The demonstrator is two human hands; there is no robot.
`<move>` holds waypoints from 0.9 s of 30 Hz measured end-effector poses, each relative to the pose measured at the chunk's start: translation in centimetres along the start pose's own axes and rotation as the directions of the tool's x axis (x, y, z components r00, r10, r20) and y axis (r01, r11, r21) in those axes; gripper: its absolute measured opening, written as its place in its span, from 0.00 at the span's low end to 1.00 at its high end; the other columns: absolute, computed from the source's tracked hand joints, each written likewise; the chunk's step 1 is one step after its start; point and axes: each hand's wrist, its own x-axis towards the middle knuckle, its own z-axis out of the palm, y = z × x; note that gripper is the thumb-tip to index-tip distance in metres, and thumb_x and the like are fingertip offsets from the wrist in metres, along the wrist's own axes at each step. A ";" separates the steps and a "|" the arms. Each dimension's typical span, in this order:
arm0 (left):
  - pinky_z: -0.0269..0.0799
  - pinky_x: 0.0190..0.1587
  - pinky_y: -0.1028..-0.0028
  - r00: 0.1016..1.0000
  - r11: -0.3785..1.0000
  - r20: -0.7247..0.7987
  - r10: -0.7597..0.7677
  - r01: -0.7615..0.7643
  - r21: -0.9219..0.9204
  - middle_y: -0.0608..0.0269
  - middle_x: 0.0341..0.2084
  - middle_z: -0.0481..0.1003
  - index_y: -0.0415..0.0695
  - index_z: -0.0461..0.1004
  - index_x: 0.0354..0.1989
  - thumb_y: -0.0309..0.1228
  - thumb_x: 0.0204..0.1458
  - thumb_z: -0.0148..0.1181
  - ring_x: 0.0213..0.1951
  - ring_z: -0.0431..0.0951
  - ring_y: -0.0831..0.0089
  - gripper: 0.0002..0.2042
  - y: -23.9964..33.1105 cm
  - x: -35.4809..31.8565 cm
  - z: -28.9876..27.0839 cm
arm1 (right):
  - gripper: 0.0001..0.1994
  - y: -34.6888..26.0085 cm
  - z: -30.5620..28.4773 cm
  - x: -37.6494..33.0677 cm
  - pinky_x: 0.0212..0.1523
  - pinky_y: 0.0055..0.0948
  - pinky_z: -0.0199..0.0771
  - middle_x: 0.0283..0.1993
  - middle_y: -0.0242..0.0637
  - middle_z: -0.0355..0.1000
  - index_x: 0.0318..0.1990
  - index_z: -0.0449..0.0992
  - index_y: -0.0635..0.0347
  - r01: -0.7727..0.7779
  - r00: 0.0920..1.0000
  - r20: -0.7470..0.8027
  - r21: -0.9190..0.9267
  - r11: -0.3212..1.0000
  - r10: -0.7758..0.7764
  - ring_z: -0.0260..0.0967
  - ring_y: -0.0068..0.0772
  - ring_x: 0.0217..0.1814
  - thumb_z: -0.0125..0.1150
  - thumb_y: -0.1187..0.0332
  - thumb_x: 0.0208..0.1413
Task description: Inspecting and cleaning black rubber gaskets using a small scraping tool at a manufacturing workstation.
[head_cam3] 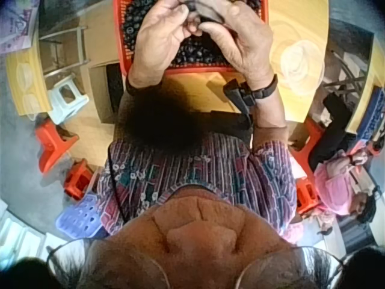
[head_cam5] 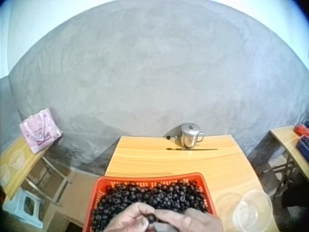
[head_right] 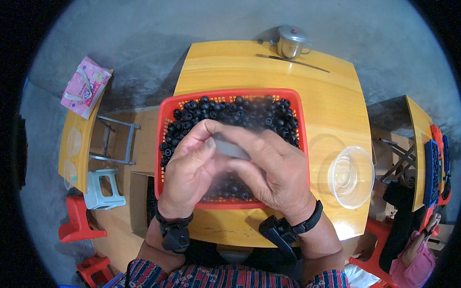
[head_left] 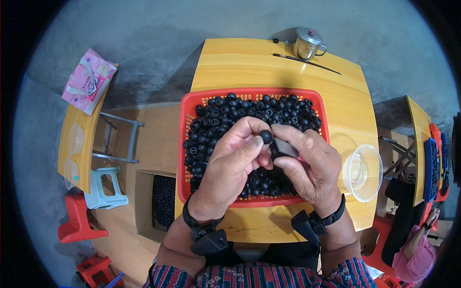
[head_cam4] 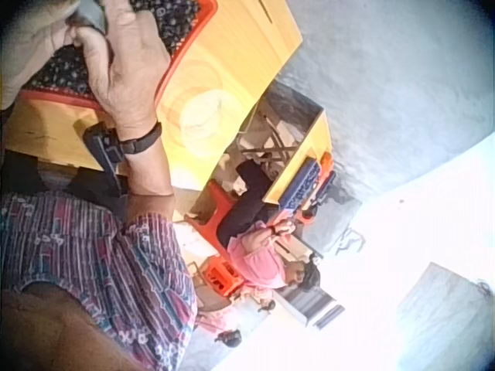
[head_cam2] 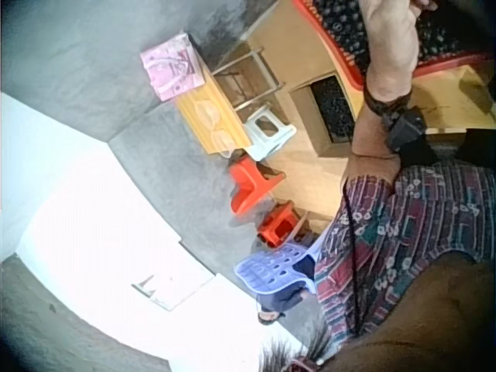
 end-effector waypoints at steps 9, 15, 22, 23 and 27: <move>0.68 0.40 0.79 0.999 0.999 0.004 0.036 -0.036 -0.002 0.69 0.32 0.68 0.42 0.67 0.42 0.32 0.62 0.48 0.33 0.68 0.83 0.07 -2.2 0.1 -1.2 | 0.26 1.6 0.6 -1.9 0.29 0.30 0.72 0.27 0.36 0.70 0.50 0.78 0.51 0.121 0.992 0.042 -0.153 0.981 -0.116 0.70 0.35 0.26 0.63 0.81 0.39; 0.69 0.40 0.78 0.999 0.999 0.031 0.022 -0.021 -0.031 0.69 0.30 0.69 0.42 0.67 0.42 0.32 0.62 0.49 0.31 0.69 0.83 0.07 -3.3 -0.1 -1.8 | 0.26 2.2 1.7 -2.7 0.29 0.30 0.73 0.27 0.38 0.70 0.50 0.77 0.54 0.077 0.997 -0.002 -0.071 0.994 -0.077 0.72 0.36 0.27 0.60 0.84 0.39; 0.69 0.40 0.78 0.998 0.998 0.067 0.015 -0.010 -0.066 0.68 0.29 0.69 0.41 0.67 0.45 0.31 0.62 0.47 0.32 0.69 0.82 0.08 -3.2 -0.3 -1.8 | 0.25 2.4 1.9 -2.8 0.32 0.29 0.73 0.30 0.40 0.73 0.51 0.76 0.57 0.076 0.997 -0.011 0.041 0.996 -0.075 0.73 0.36 0.29 0.58 0.85 0.41; 0.69 0.40 0.78 0.998 0.998 0.065 0.004 0.000 -0.061 0.68 0.30 0.69 0.41 0.67 0.45 0.30 0.62 0.47 0.32 0.69 0.82 0.08 -3.0 -0.4 -1.8 | 0.25 2.4 1.9 -2.7 0.33 0.28 0.73 0.31 0.40 0.73 0.51 0.76 0.57 0.077 0.997 -0.017 0.039 0.996 -0.076 0.74 0.36 0.31 0.58 0.85 0.41; 0.69 0.40 0.78 0.999 0.998 0.044 -0.032 0.034 -0.050 0.68 0.30 0.68 0.41 0.67 0.45 0.30 0.62 0.47 0.32 0.69 0.82 0.08 -3.0 -0.4 -1.5 | 0.23 2.3 1.3 -2.7 0.37 0.27 0.74 0.36 0.42 0.76 0.51 0.76 0.59 -0.003 1.000 0.016 0.066 0.998 0.002 0.75 0.36 0.36 0.60 0.83 0.44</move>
